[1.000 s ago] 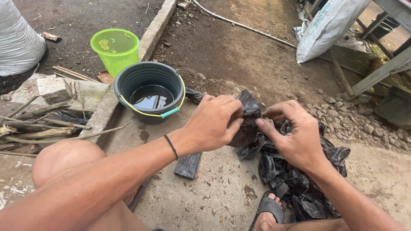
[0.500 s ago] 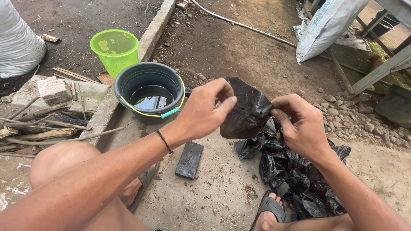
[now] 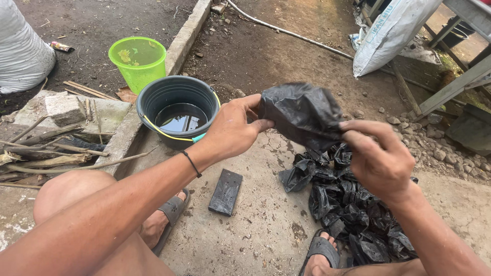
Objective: The person sits on a concrete surface and repeatedly picks up crumpled black plastic bags, unfolds them, and folds them into small rectangles. The folded bags are placed in a neat stack on the ground. A green bucket and a grey bucket are visible nearby.
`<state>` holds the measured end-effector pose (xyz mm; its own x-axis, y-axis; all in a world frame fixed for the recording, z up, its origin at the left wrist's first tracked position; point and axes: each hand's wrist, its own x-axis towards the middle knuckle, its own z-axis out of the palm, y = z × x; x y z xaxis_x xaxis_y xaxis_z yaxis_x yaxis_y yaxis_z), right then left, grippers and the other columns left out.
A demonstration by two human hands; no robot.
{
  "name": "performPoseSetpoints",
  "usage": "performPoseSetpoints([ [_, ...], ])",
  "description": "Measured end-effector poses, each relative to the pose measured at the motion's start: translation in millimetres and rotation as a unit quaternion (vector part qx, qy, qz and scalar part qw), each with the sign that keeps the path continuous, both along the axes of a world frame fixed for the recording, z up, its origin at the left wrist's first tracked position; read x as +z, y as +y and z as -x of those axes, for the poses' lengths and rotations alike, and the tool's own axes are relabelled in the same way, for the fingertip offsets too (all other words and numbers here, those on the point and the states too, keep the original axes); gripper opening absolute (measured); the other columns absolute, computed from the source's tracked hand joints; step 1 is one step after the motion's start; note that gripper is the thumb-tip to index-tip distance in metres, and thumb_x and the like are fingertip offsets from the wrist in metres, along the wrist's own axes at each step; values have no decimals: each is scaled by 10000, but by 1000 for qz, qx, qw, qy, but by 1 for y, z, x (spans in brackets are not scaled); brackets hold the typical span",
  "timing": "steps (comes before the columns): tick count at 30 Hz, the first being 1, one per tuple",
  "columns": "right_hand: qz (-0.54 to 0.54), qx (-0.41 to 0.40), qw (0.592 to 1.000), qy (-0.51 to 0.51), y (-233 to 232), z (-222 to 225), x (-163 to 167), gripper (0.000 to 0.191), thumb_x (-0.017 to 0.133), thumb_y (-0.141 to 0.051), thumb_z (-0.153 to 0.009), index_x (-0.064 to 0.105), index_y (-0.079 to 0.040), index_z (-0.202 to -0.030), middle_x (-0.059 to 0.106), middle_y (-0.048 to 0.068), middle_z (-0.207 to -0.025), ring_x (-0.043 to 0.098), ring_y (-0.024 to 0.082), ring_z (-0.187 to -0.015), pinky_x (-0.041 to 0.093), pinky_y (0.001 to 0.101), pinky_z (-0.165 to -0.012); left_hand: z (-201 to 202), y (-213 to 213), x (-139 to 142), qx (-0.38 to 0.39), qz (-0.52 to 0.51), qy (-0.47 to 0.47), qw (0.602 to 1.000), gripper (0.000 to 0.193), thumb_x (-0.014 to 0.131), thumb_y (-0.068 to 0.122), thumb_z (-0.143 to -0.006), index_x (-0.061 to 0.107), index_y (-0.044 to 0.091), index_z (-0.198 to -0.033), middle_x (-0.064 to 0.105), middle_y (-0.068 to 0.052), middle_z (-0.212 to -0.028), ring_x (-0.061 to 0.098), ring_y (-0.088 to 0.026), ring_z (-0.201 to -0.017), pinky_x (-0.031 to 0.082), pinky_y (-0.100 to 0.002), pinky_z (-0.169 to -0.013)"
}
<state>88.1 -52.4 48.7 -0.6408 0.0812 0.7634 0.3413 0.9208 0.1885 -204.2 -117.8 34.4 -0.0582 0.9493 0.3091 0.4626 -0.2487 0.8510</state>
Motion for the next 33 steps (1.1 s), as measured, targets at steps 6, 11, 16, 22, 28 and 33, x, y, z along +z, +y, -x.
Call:
performPoseSetpoints([
  [6,-47,-25,999,9,5,-16,6,191,652,146,-943,718,3,-1051,704,133,-1173,729,252,-1034,622,332,-896,5,-11,1,-6,-109,93,990,317,743,137,-811,671,6,-1090,692,-140,-1099,688,-248,-1052,525,-372,-932],
  [11,-79,17,996,-41,3,-7,11,90,701,76,-888,707,10,-948,690,153,-1098,714,286,-1039,620,395,-909,0,-25,0,68,-315,197,926,416,695,117,-852,524,1,-1213,576,-167,-1174,582,-309,-1153,402,-424,-1024],
  [16,-90,44,989,-105,-6,1,14,102,713,1,-846,711,3,-949,663,151,-1104,702,298,-1031,606,425,-906,-18,-37,1,46,-440,227,868,435,644,148,-939,474,49,-1327,561,-121,-1274,557,-271,-1269,365,-450,-1157],
  [22,-95,20,986,-135,-5,8,12,176,734,-2,-839,705,-21,-1012,667,130,-1141,714,279,-1042,620,414,-935,-13,-40,7,98,-421,173,885,445,628,209,-1012,483,33,-1395,548,-140,-1316,525,-281,-1283,345,-430,-1130],
  [28,-84,65,983,-147,-14,15,12,179,741,-48,-806,716,1,-976,668,150,-1092,712,299,-1010,615,416,-903,-15,-32,0,-22,-398,288,871,307,720,275,-951,638,125,-1206,624,-69,-1183,570,-249,-1193,356,-454,-1097],
  [33,-56,84,988,-118,-19,22,9,157,732,-49,-823,707,11,-966,678,161,-1092,719,301,-1007,621,429,-883,-22,-27,-14,-55,-351,336,872,149,728,215,-921,681,130,-1034,662,-13,-1001,628,-204,-1077,397,-445,-1077],
])
